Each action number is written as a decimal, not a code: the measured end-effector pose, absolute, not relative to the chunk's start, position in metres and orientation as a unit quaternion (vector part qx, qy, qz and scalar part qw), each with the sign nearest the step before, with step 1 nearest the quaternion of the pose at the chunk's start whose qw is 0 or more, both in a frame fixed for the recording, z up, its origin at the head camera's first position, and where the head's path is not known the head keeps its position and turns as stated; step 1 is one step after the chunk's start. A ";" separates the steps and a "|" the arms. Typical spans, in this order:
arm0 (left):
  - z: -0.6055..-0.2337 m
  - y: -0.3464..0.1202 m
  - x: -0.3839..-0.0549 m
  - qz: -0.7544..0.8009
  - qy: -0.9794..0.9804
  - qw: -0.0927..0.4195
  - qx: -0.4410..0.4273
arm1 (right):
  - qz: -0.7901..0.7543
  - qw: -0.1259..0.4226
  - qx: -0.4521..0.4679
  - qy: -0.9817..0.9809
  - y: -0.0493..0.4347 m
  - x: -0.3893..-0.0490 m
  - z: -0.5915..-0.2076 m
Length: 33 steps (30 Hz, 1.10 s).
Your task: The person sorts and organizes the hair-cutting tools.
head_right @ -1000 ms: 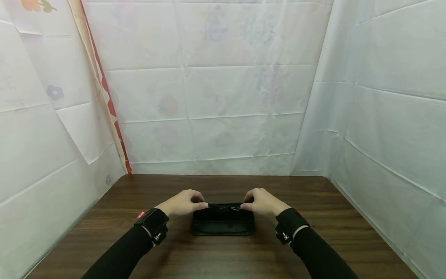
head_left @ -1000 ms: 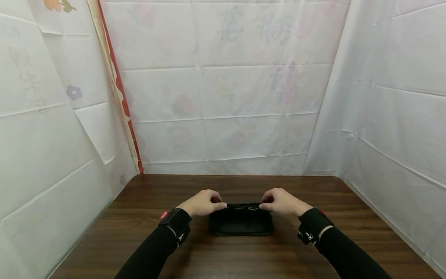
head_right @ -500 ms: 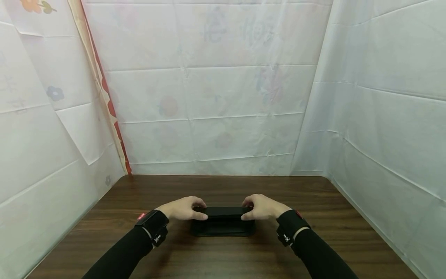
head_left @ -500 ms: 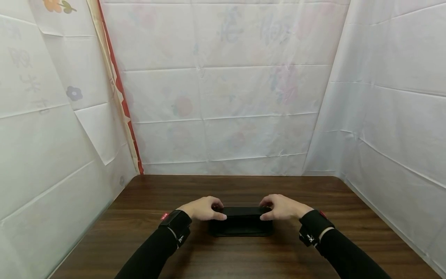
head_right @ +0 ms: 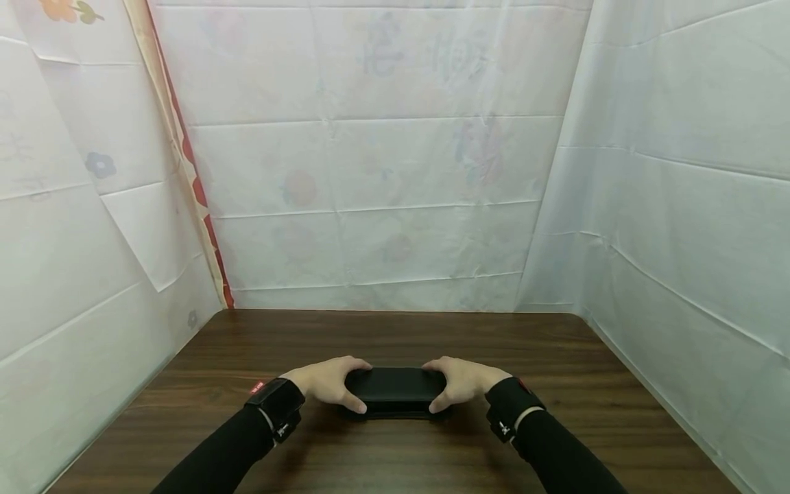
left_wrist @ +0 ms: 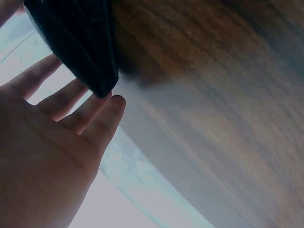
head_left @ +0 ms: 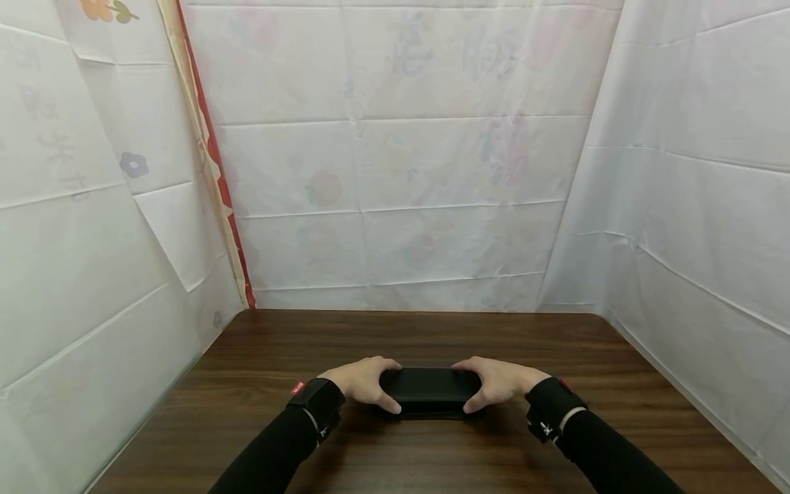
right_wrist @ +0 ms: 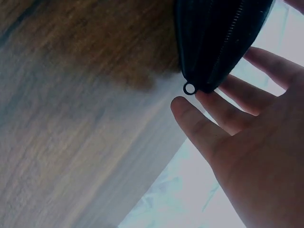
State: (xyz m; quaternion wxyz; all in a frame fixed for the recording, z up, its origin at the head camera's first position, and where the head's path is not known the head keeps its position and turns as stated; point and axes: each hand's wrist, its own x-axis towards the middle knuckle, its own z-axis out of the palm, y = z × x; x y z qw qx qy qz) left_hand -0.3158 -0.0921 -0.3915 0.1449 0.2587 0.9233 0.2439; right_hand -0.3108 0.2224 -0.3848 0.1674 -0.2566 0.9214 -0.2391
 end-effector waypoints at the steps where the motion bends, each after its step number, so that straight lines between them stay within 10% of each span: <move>1: -0.393 -0.091 -0.316 0.239 0.925 0.144 0.257 | -0.236 0.168 -0.259 0.922 0.222 -0.311 -0.386; 33: -0.404 -0.086 -0.318 0.167 0.948 0.049 0.265 | -0.189 0.092 -0.269 0.940 0.216 -0.310 -0.397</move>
